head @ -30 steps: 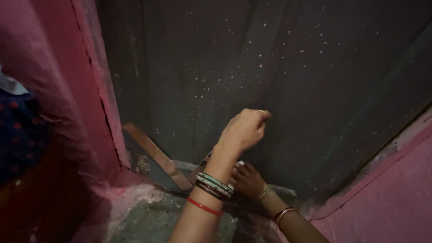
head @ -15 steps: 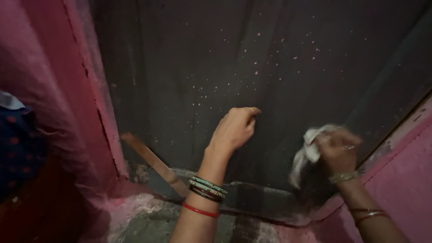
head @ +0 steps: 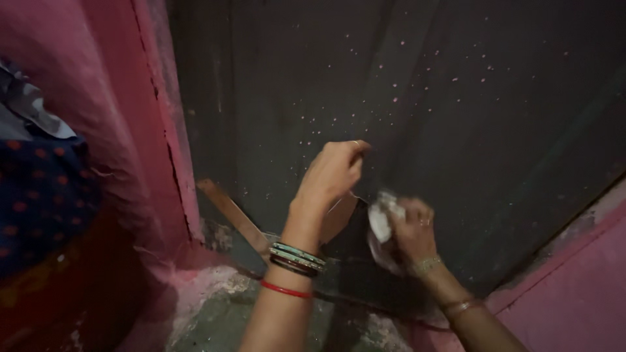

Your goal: The person cleans a dark wooden door with a cloth, wiping the panels and the latch mechanism.

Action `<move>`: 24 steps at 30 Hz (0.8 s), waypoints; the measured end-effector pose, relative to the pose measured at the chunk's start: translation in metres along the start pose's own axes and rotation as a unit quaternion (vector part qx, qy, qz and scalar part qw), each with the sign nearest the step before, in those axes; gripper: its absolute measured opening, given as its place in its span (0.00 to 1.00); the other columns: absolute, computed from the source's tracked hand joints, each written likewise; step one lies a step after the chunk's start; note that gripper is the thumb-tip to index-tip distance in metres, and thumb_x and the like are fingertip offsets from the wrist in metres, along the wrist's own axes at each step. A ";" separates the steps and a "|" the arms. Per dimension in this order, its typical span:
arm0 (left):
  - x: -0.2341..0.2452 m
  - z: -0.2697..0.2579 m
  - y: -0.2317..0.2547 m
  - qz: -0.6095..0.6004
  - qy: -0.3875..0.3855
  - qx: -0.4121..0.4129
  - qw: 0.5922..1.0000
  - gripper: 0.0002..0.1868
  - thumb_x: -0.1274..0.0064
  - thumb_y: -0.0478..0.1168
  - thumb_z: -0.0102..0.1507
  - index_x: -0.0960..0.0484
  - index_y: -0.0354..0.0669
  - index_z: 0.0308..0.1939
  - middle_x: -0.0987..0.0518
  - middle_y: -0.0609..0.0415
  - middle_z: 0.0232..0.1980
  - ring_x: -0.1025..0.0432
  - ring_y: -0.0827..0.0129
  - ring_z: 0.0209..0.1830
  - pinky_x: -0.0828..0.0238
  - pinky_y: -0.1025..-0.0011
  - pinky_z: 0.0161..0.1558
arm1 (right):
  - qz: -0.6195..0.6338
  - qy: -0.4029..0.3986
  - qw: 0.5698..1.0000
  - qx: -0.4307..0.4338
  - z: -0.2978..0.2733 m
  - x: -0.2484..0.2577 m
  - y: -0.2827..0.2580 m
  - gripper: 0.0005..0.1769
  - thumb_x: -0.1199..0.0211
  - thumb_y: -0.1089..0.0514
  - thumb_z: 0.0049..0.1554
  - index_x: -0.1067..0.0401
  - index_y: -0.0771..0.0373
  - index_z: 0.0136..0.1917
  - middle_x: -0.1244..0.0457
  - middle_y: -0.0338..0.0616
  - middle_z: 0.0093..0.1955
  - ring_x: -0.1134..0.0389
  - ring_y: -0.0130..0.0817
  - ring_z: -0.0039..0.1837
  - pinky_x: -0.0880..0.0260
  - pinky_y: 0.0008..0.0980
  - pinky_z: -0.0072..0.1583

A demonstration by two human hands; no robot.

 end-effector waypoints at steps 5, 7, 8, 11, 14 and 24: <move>0.012 -0.004 -0.019 0.004 -0.028 0.066 0.997 0.19 0.55 0.35 0.61 0.15 0.43 0.53 0.16 0.41 0.47 0.21 0.49 0.50 0.26 0.58 0.55 | 0.050 0.103 0.993 -0.024 0.071 -0.016 -0.057 0.28 0.40 0.65 0.61 0.36 0.70 0.74 0.45 0.58 0.76 0.50 0.54 0.78 0.46 0.54 0.77; 0.016 -0.007 -0.025 0.023 -0.025 0.085 0.996 0.20 0.55 0.35 0.61 0.16 0.44 0.54 0.16 0.41 0.45 0.21 0.49 0.50 0.27 0.57 0.55 | 0.047 0.057 0.995 0.061 0.046 -0.058 -0.086 0.27 0.42 0.63 0.57 0.35 0.69 0.70 0.44 0.56 0.74 0.47 0.54 0.76 0.46 0.55 0.75; 0.019 -0.007 -0.025 0.027 -0.016 0.072 0.997 0.19 0.55 0.35 0.61 0.16 0.43 0.54 0.16 0.41 0.46 0.21 0.49 0.50 0.26 0.57 0.55 | 0.056 0.024 0.991 0.116 0.020 -0.076 -0.103 0.26 0.43 0.62 0.52 0.32 0.61 0.65 0.41 0.51 0.71 0.43 0.53 0.73 0.46 0.56 0.72; 0.023 -0.012 -0.025 0.031 -0.002 0.061 0.998 0.18 0.55 0.35 0.62 0.16 0.43 0.53 0.16 0.41 0.48 0.21 0.49 0.51 0.26 0.57 0.55 | 0.140 -0.087 0.974 0.153 -0.032 -0.114 -0.108 0.26 0.43 0.63 0.53 0.32 0.64 0.66 0.41 0.53 0.69 0.40 0.52 0.70 0.40 0.52 0.69; 0.033 -0.009 -0.027 0.034 -0.004 0.072 0.997 0.19 0.55 0.35 0.61 0.16 0.44 0.54 0.17 0.40 0.48 0.22 0.48 0.51 0.27 0.57 0.55 | 0.127 -0.087 0.985 0.083 -0.017 -0.108 -0.087 0.29 0.41 0.63 0.50 0.33 0.63 0.66 0.42 0.54 0.69 0.39 0.54 0.69 0.38 0.53 0.67; 0.028 -0.011 -0.032 0.002 0.004 0.084 0.996 0.19 0.53 0.36 0.61 0.17 0.43 0.55 0.17 0.40 0.48 0.22 0.48 0.51 0.26 0.56 0.54 | 0.021 0.020 0.995 -0.096 0.073 -0.013 -0.094 0.39 0.34 0.65 0.44 0.34 0.59 0.69 0.46 0.56 0.70 0.38 0.60 0.68 0.35 0.54 0.65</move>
Point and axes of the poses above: each hand's wrist, its own z-axis towards the middle knuckle, its own x-axis out of the back of the hand, y = z × x, the point moved 6 cm from there along z, towards the middle knuckle
